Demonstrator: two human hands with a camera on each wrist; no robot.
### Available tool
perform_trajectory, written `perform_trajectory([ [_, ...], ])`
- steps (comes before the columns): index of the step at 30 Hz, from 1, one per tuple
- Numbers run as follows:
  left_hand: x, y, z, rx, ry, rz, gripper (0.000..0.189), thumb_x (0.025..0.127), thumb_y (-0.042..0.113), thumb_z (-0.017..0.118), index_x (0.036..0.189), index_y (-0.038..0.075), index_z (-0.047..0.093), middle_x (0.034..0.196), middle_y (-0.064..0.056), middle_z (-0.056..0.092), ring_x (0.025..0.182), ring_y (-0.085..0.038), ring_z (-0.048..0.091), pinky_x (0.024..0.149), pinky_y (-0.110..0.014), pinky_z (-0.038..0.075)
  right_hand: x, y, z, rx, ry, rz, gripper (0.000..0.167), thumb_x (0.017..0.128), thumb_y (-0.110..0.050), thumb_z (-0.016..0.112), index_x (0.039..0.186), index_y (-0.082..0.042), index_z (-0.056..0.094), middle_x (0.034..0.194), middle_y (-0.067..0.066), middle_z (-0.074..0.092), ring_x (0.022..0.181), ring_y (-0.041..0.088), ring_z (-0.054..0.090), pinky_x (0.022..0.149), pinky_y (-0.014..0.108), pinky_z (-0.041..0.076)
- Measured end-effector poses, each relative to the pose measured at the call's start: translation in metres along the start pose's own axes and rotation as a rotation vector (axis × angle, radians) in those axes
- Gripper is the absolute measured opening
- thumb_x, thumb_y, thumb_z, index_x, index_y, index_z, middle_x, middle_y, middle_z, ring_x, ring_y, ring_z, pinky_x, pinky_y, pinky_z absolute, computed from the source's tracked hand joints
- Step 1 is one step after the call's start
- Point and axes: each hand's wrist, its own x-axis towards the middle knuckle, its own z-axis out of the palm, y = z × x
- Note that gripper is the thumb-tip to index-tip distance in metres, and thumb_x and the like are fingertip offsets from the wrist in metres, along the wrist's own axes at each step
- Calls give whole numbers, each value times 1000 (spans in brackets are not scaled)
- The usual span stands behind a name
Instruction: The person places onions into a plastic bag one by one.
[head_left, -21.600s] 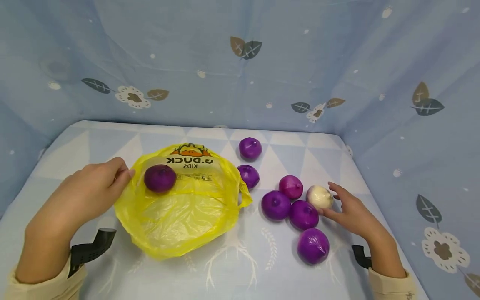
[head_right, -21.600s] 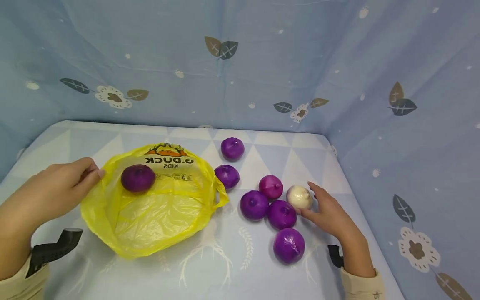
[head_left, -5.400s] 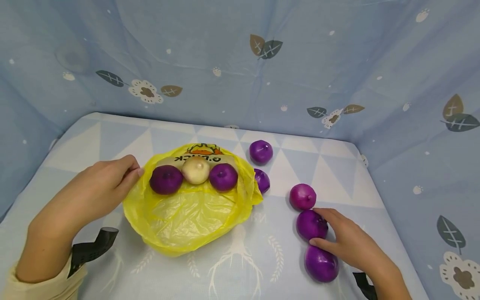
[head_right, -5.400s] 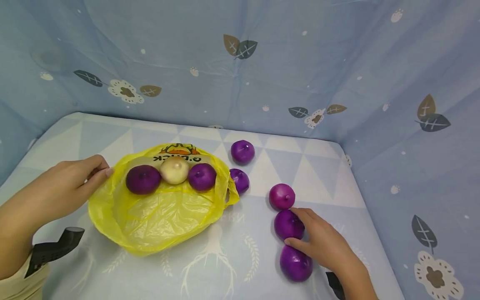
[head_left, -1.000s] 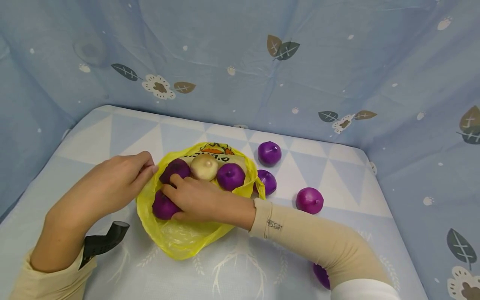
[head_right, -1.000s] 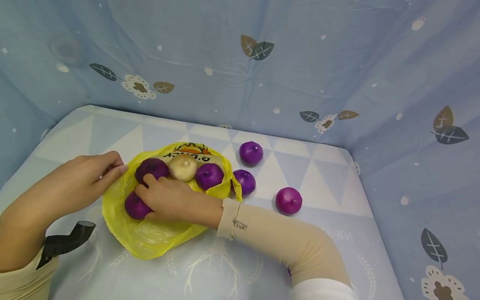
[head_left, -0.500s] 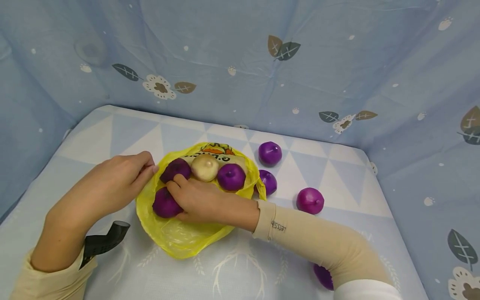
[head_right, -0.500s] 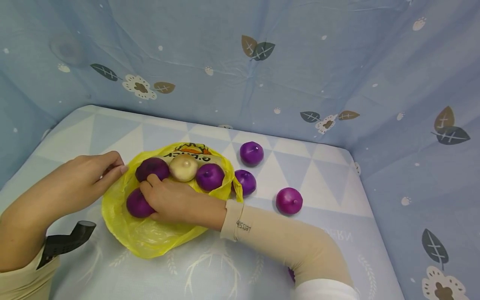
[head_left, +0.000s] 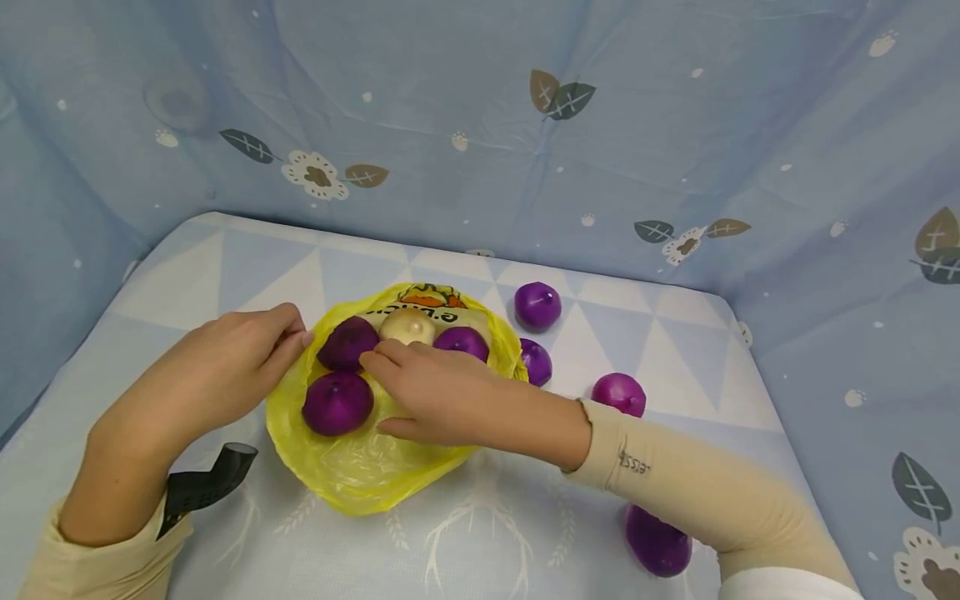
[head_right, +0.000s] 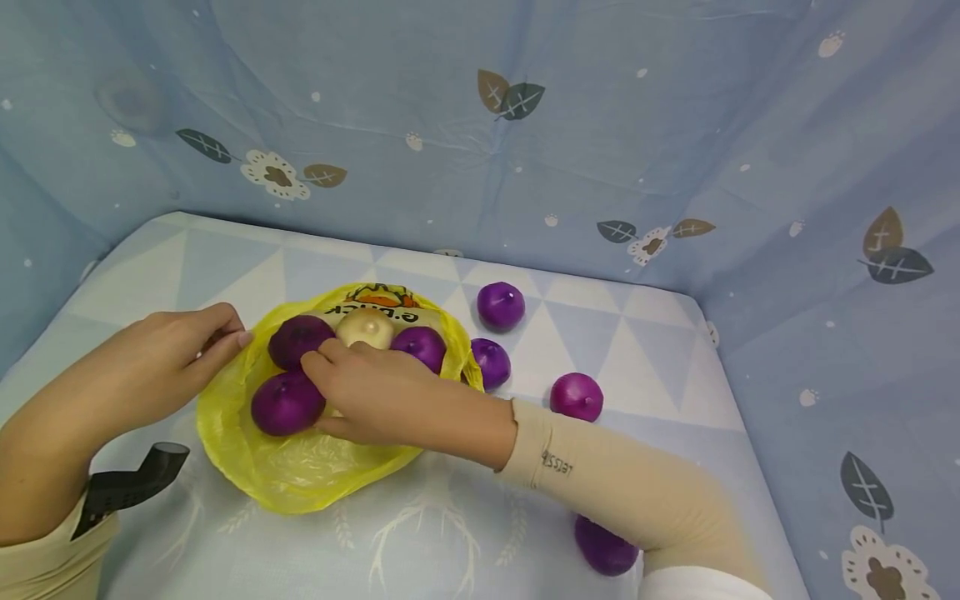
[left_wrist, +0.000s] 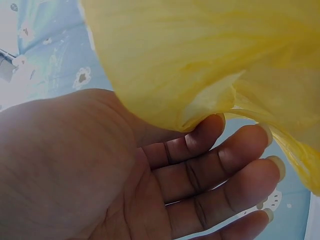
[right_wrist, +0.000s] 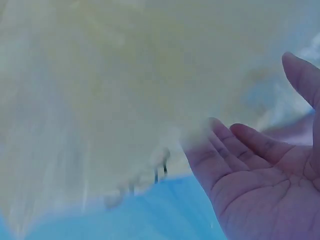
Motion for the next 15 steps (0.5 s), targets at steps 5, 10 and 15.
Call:
perform_trajectory([
  [5, -1, 0, -1, 2, 8, 3, 17, 111, 20, 53, 97, 11, 57, 69, 3, 44, 63, -15, 43, 58, -34, 36, -39, 10, -15, 41, 55, 19, 74, 101, -49, 68, 159, -12, 40, 153, 5, 48, 133, 22, 53, 98, 36, 54],
  [10, -1, 1, 0, 0, 9, 9, 16, 111, 19, 53, 97, 12, 57, 71, 3, 44, 65, -15, 44, 59, -34, 36, -83, 20, -20, 20, 124, 65, 73, 98, -49, 72, 156, -12, 45, 152, 6, 50, 137, 24, 52, 100, 40, 54],
  [15, -2, 1, 1, -4, 19, 21, 18, 112, 19, 51, 96, 12, 56, 71, 3, 44, 65, -15, 43, 60, -34, 37, -123, 28, -17, 54, 140, 155, 81, 93, -52, 78, 157, -14, 45, 153, 6, 51, 139, 25, 51, 99, 44, 54],
])
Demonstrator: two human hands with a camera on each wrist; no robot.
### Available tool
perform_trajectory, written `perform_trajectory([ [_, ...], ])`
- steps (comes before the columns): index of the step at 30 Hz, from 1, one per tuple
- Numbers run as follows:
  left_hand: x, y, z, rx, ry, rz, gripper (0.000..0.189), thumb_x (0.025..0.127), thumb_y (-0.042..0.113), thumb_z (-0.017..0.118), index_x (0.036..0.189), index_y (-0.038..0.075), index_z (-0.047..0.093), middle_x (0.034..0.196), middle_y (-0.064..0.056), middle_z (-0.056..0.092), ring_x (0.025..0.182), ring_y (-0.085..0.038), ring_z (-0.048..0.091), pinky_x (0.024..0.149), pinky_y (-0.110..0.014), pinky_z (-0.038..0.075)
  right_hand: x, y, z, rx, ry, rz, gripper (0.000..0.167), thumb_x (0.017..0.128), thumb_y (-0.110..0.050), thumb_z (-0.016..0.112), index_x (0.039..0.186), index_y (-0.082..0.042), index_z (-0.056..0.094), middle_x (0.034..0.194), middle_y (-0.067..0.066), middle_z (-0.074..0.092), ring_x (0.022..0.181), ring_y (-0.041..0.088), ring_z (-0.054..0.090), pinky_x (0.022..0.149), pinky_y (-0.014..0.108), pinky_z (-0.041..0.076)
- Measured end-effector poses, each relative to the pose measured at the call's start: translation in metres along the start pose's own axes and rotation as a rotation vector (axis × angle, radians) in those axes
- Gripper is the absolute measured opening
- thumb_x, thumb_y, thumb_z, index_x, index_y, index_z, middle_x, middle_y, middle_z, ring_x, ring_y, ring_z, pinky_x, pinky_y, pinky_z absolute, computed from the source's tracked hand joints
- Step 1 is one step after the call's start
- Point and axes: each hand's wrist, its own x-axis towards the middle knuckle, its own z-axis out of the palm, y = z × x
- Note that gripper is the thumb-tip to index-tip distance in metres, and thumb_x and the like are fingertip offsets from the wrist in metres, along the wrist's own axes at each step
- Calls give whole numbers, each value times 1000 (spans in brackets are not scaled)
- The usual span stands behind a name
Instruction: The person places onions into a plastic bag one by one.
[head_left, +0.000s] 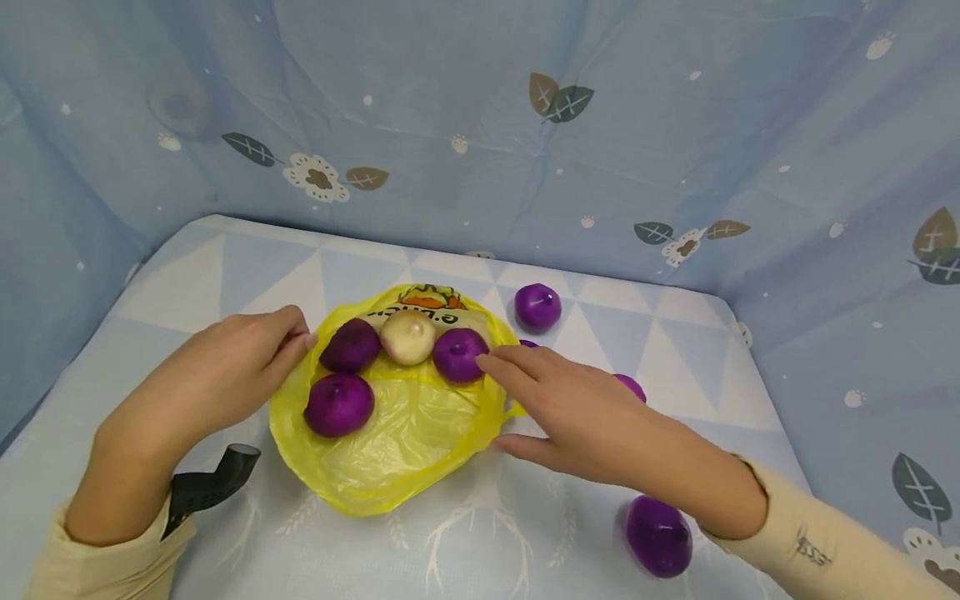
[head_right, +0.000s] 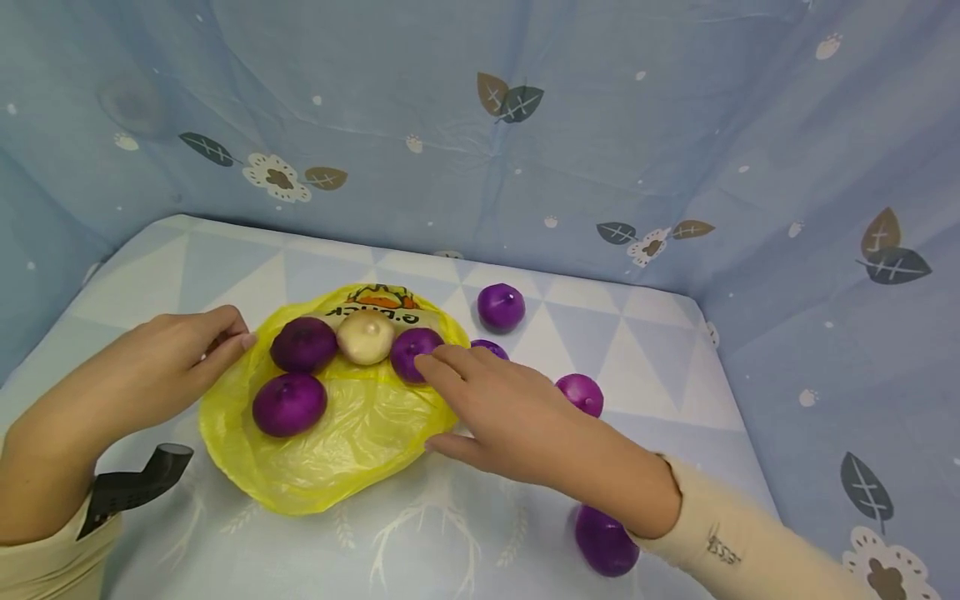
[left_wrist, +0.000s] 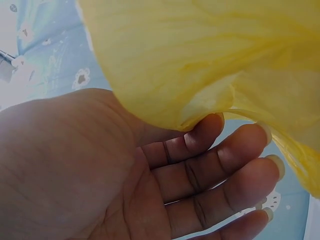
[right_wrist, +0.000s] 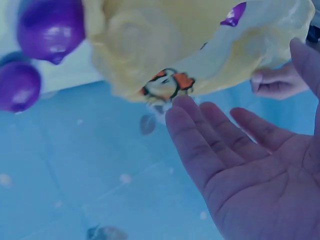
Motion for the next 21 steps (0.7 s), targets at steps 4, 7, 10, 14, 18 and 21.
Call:
perform_trajectory([
  [4, 2, 1, 1, -6, -13, -1, 18, 112, 19, 51, 96, 12, 57, 71, 3, 44, 66, -15, 43, 60, -34, 37, -31, 9, 3, 9, -5, 84, 89, 88, -55, 82, 159, -18, 44, 156, 3, 48, 140, 24, 51, 96, 44, 56],
  [7, 3, 1, 1, -6, -21, -11, 18, 112, 20, 51, 97, 12, 57, 71, 3, 44, 66, -15, 43, 60, -34, 37, -53, 16, 7, 42, -43, 154, 94, 85, -54, 85, 161, -22, 40, 160, 1, 43, 139, 25, 51, 96, 47, 56],
  [10, 2, 0, 1, -4, -22, -21, 18, 112, 20, 51, 97, 12, 57, 71, 3, 44, 65, -15, 43, 60, -34, 36, -75, 23, 12, 85, -67, 224, 97, 83, -51, 88, 162, -24, 38, 162, 1, 41, 139, 26, 52, 96, 47, 56],
  [14, 2, -1, 1, 2, -28, -29, 18, 112, 21, 51, 98, 11, 57, 71, 2, 44, 65, -15, 43, 60, -34, 36, -100, 33, 19, 123, -62, 310, 96, 80, -50, 90, 159, -24, 42, 161, 1, 42, 139, 27, 52, 97, 46, 55],
  [18, 2, -2, 1, -1, -36, -32, 18, 112, 21, 50, 101, 10, 58, 73, 2, 46, 67, -15, 44, 61, -34, 37, -121, 42, 28, 175, -97, 414, 97, 78, -56, 89, 159, -26, 43, 158, 4, 44, 139, 31, 51, 99, 51, 53],
  [21, 2, -3, 1, 3, -35, -32, 17, 112, 21, 50, 102, 11, 59, 74, 2, 47, 66, -15, 45, 61, -34, 38, -137, 47, 39, 222, -121, 471, 98, 78, -59, 88, 158, -25, 44, 155, 7, 47, 136, 34, 53, 98, 55, 53],
])
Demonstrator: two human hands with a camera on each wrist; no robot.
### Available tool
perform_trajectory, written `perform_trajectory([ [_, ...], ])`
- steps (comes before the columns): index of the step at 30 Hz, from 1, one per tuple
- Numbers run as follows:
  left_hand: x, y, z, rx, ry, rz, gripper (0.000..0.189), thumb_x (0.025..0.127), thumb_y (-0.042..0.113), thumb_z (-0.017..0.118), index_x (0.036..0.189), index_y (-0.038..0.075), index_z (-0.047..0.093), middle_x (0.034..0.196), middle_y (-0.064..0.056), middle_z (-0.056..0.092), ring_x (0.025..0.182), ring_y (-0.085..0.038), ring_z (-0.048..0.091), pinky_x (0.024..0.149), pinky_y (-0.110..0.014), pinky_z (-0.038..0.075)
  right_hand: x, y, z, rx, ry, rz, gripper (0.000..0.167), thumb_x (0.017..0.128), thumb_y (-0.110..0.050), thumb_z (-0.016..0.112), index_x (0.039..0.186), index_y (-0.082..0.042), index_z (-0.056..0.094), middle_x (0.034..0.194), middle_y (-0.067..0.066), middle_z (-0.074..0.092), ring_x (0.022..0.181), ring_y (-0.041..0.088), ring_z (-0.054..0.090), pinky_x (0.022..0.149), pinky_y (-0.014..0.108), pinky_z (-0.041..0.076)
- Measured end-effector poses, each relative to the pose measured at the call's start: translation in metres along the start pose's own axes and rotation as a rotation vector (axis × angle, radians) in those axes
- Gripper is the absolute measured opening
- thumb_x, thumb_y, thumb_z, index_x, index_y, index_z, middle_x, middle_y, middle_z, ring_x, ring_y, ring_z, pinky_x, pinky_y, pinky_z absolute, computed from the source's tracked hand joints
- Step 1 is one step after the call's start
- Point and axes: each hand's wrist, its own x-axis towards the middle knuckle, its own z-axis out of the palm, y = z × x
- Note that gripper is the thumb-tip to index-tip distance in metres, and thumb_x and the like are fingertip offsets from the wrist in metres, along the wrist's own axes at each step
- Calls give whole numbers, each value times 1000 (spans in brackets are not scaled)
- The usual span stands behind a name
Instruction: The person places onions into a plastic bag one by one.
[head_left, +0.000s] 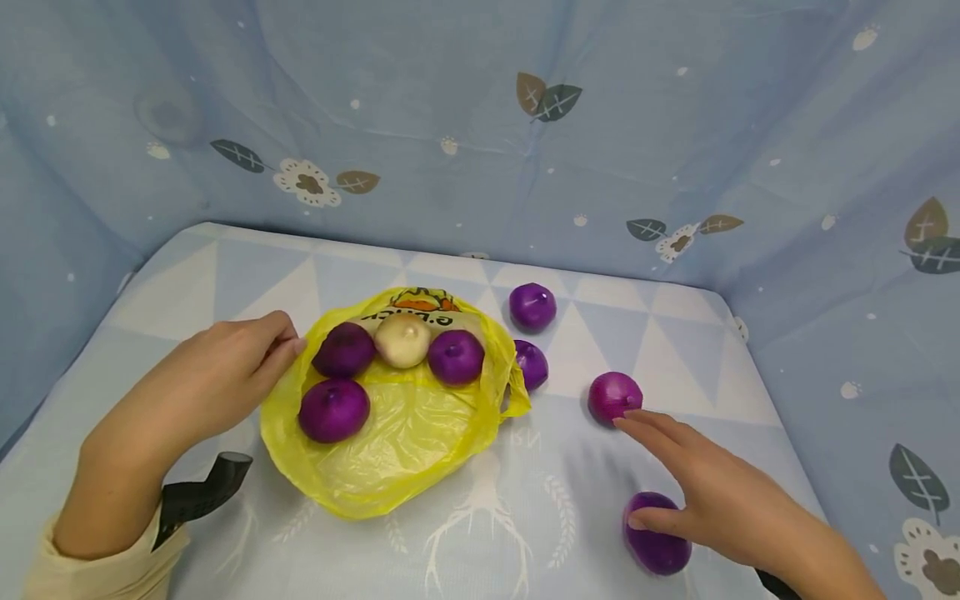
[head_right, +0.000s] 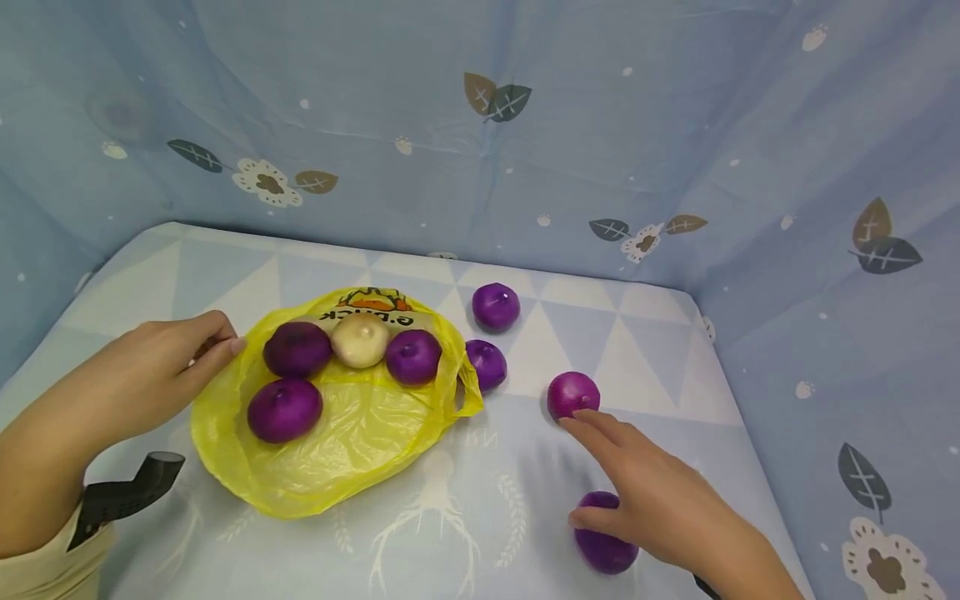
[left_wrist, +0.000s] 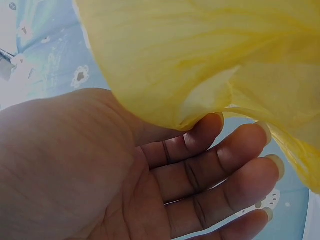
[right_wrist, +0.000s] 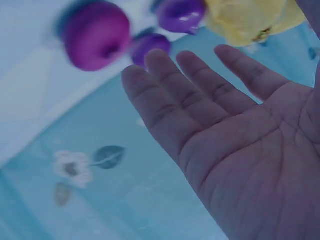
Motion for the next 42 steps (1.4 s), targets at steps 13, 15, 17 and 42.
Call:
perform_trajectory([
  [13, -2, -2, 2, -1, 2, -2, 18, 113, 22, 50, 103, 9, 59, 73, 3, 46, 65, -15, 44, 59, -33, 36, -14, 24, 55, 144, -188, 222, 104, 65, -48, 98, 153, -19, 50, 155, 12, 48, 131, 37, 55, 95, 57, 54],
  [15, -3, -2, 2, 1, 2, -4, 18, 113, 22, 50, 104, 9, 59, 73, 3, 46, 65, -15, 44, 59, -33, 36, -14, 23, 62, 132, -173, 210, 101, 66, -45, 98, 151, -18, 51, 152, 10, 50, 128, 34, 57, 93, 55, 55],
  [17, -3, -2, 2, 1, 4, -3, 18, 112, 22, 51, 104, 9, 59, 73, 3, 46, 65, -15, 44, 59, -33, 36, -15, 22, 67, 125, -161, 202, 99, 67, -42, 99, 150, -17, 52, 150, 8, 52, 125, 31, 59, 92, 54, 56],
  [42, 1, 0, 2, 11, 10, 20, 17, 112, 20, 51, 99, 11, 58, 71, 2, 45, 65, -16, 44, 59, -33, 36, -33, 31, 80, 120, -129, 223, 109, 64, -43, 98, 154, -10, 47, 146, 7, 54, 121, 28, 61, 94, 53, 56],
])
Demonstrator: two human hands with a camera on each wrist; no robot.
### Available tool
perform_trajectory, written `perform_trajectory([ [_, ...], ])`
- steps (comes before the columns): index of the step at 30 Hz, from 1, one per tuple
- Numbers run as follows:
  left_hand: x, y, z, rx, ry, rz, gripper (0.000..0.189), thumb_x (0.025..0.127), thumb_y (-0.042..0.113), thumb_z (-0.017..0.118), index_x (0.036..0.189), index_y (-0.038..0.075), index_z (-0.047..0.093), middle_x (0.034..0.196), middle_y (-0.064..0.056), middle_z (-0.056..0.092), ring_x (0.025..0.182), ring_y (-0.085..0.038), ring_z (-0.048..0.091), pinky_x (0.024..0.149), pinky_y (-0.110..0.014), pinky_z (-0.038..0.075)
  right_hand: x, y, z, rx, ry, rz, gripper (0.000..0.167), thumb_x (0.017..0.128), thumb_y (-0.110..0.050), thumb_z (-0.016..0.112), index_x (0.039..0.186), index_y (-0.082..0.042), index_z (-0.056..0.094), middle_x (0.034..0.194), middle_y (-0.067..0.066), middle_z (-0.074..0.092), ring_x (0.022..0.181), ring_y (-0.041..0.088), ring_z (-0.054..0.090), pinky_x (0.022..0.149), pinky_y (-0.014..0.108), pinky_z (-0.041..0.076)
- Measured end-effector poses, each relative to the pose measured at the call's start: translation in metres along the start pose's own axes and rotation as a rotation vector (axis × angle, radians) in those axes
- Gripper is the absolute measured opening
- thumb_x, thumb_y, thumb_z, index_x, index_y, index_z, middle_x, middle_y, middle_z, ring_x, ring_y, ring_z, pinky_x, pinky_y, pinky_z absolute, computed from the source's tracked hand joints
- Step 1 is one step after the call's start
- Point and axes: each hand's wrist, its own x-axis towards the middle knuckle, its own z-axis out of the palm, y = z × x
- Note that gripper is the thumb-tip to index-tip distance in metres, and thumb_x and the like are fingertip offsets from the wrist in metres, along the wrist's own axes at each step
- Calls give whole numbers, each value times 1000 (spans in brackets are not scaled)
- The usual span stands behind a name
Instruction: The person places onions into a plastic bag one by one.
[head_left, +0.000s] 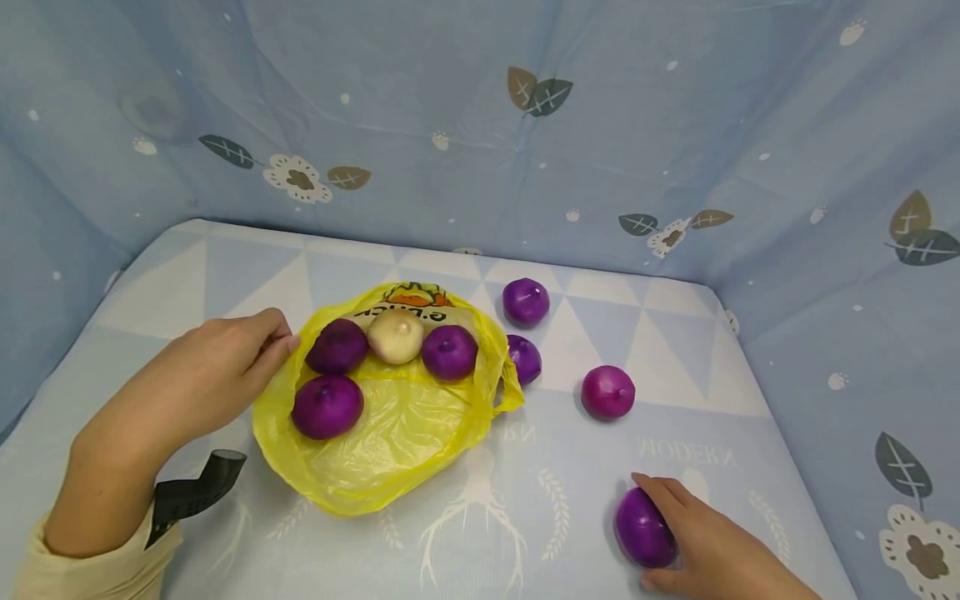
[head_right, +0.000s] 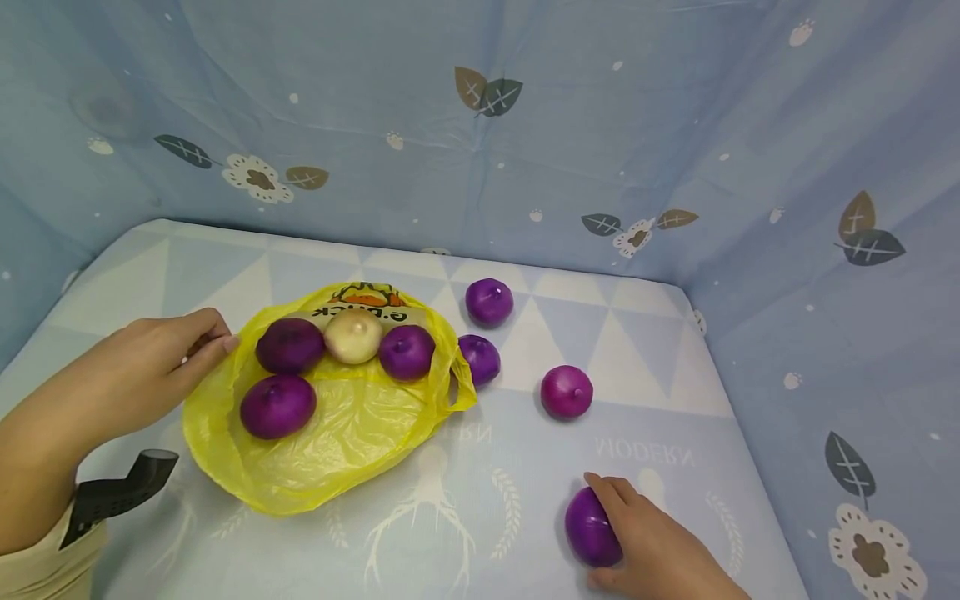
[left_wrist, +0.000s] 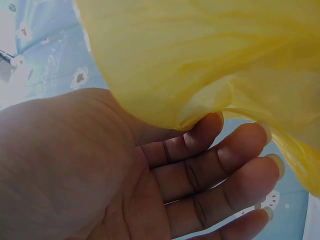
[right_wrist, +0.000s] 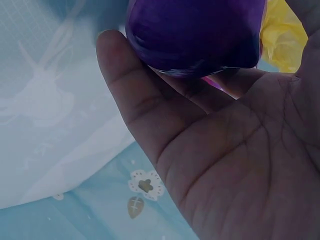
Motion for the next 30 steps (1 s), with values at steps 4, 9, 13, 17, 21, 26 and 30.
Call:
perform_trajectory([
  [4, 0, 0, -1, 4, -2, -7, 16, 112, 19, 51, 100, 11, 58, 71, 2, 46, 65, -16, 45, 59, -33, 36, -1, 0, 1, -1, 5, 21, 108, 64, -40, 98, 154, -11, 47, 146, 5, 54, 119, 25, 62, 94, 51, 56],
  [9, 0, 0, -1, -4, -6, -5, 17, 112, 20, 51, 101, 10, 58, 72, 3, 46, 66, -16, 44, 59, -33, 36, -1, 1, 1, 8, 3, 32, 108, 64, -38, 99, 154, -10, 46, 147, 4, 53, 117, 23, 62, 94, 50, 56],
  [13, -1, 0, -1, -6, -5, -3, 18, 112, 22, 51, 101, 10, 58, 72, 3, 45, 66, -15, 43, 59, -33, 35, -2, 2, 1, -1, 15, 12, 103, 66, -32, 98, 152, -8, 47, 145, 5, 54, 115, 23, 63, 93, 49, 56],
  [17, -1, 0, -1, -3, -7, -5, 17, 112, 21, 51, 103, 10, 59, 73, 3, 46, 66, -15, 44, 59, -33, 36, -1, 1, -1, 2, 20, 21, 98, 66, -29, 98, 149, -7, 50, 142, 6, 57, 113, 24, 65, 93, 51, 56],
  [21, -1, 1, -2, -1, -3, -4, 17, 112, 21, 51, 103, 9, 59, 73, 3, 46, 67, -15, 44, 60, -34, 36, 2, -2, -3, -12, 22, 24, 98, 66, -32, 99, 147, -7, 51, 140, 5, 58, 113, 25, 66, 93, 52, 56],
  [26, -1, 1, -2, 1, -3, -3, 18, 113, 22, 50, 102, 10, 58, 73, 3, 45, 66, -15, 44, 60, -33, 35, 5, -8, -8, -41, 39, 14, 97, 66, -37, 99, 146, -5, 53, 135, 5, 60, 110, 25, 67, 92, 51, 56],
  [30, -1, 1, -2, 0, -5, -5, 18, 113, 22, 50, 101, 11, 58, 73, 3, 45, 67, -15, 44, 60, -33, 35, 9, -17, -16, -40, 25, 49, 99, 67, -43, 98, 146, -4, 53, 134, 8, 61, 111, 29, 67, 93, 54, 56],
])
